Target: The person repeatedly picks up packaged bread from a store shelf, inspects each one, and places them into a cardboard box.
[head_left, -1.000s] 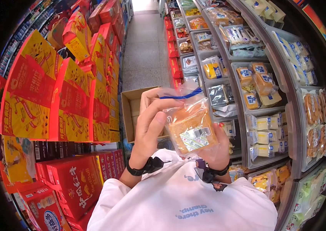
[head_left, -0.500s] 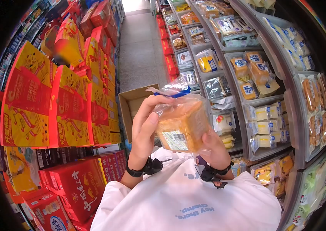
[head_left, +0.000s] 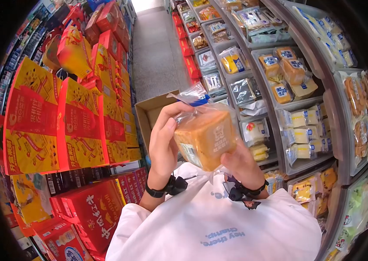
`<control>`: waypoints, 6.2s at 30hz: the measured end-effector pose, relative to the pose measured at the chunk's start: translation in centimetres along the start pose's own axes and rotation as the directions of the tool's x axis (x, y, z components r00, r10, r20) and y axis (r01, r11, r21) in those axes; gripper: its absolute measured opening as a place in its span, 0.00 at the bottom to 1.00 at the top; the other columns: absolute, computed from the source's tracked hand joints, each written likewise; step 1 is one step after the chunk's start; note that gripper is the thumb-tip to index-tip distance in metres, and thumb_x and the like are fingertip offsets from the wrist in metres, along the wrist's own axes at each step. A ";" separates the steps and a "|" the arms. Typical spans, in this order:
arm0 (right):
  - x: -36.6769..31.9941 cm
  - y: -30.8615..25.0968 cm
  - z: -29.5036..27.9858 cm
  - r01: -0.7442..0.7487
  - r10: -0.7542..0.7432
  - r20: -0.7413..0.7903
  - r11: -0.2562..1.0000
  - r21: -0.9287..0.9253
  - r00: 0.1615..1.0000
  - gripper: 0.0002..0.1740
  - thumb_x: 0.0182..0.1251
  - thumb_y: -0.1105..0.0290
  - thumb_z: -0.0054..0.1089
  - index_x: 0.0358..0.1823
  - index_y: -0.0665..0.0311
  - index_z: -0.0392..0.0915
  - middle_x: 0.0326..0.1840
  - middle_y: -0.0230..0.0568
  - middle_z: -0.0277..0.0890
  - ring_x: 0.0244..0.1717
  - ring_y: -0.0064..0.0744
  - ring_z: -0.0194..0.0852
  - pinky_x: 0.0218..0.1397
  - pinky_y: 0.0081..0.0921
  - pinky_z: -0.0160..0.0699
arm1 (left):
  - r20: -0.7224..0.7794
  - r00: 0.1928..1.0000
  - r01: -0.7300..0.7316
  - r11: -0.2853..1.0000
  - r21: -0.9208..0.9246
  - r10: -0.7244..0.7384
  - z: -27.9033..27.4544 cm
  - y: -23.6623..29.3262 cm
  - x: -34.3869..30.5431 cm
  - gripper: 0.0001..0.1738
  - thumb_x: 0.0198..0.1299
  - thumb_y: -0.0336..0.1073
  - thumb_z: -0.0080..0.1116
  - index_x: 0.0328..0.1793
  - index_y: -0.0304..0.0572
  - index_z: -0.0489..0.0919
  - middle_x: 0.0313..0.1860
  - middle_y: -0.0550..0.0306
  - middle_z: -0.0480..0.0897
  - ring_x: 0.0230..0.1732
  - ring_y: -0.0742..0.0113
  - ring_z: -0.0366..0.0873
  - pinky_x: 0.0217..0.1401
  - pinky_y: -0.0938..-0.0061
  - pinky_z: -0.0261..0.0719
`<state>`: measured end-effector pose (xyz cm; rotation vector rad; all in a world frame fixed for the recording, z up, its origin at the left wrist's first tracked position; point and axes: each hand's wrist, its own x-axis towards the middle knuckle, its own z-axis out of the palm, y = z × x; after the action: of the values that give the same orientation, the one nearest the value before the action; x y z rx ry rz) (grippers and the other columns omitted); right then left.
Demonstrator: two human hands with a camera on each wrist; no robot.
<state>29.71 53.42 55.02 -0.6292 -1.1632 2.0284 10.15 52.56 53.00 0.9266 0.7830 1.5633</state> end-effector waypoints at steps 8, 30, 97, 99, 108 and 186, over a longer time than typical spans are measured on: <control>0.0 0.5 -0.5 -0.070 0.078 -0.060 0.990 0.125 0.995 0.46 0.77 0.46 0.55 0.84 0.65 0.48 0.80 0.49 0.61 0.77 0.43 0.65 0.75 0.47 0.71 | -0.031 0.996 -0.083 0.994 0.073 0.085 0.8 0.6 0.1 0.30 0.76 0.52 0.45 0.68 0.31 0.72 0.63 0.48 0.78 0.67 0.61 0.75 0.74 0.68 0.66; 0.6 4.8 -3.6 -0.245 0.154 0.193 0.688 0.683 0.969 0.36 0.83 0.42 0.42 0.78 0.61 0.66 0.76 0.49 0.71 0.74 0.52 0.70 0.78 0.59 0.61 | 0.049 0.985 -0.172 0.958 0.228 0.165 -0.1 2.0 -2.0 0.37 0.75 0.60 0.47 0.70 0.29 0.71 0.63 0.46 0.79 0.61 0.64 0.78 0.65 0.70 0.72; 1.1 1.2 0.6 0.431 -0.815 0.192 0.077 -0.899 0.547 0.51 0.39 0.76 0.77 0.73 0.65 0.67 0.67 0.53 0.76 0.63 0.54 0.71 0.67 0.50 0.67 | -0.301 0.923 -0.183 0.962 0.202 0.239 0.4 3.9 0.2 0.06 0.76 0.31 0.59 0.45 0.36 0.75 0.37 0.64 0.82 0.37 0.85 0.76 0.42 0.86 0.72; 0.9 1.3 0.4 0.445 -0.812 0.189 0.095 -0.891 0.552 0.52 0.39 0.76 0.78 0.74 0.64 0.66 0.68 0.53 0.76 0.64 0.55 0.71 0.68 0.51 0.67 | -0.300 0.924 -0.194 0.967 0.167 0.237 0.6 3.8 0.1 0.06 0.77 0.32 0.58 0.45 0.37 0.75 0.36 0.64 0.82 0.37 0.85 0.76 0.42 0.87 0.72; 0.6 2.1 -0.4 0.513 -0.719 -0.149 0.610 -0.604 0.679 0.46 0.58 0.63 0.71 0.76 0.72 0.60 0.72 0.56 0.69 0.70 0.53 0.72 0.74 0.49 0.70 | -0.053 0.973 -0.230 0.944 -0.238 0.224 1.4 4.7 -0.3 0.10 0.78 0.38 0.51 0.52 0.38 0.73 0.49 0.46 0.85 0.40 0.71 0.81 0.46 0.74 0.78; 24.6 10.2 19.3 0.257 -0.114 0.394 0.907 -0.333 0.912 0.19 0.61 0.82 0.73 0.54 0.72 0.83 0.59 0.41 0.73 0.64 0.32 0.73 0.69 0.27 0.72 | -0.385 0.843 -0.112 0.824 0.556 0.375 -23.9 15.8 -5.9 0.08 0.71 0.29 0.62 0.44 0.28 0.86 0.35 0.62 0.80 0.36 0.79 0.75 0.38 0.81 0.71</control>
<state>-2.71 58.56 53.70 -0.2984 -1.7962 1.8106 -17.72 43.78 54.48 1.0644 1.5505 1.8954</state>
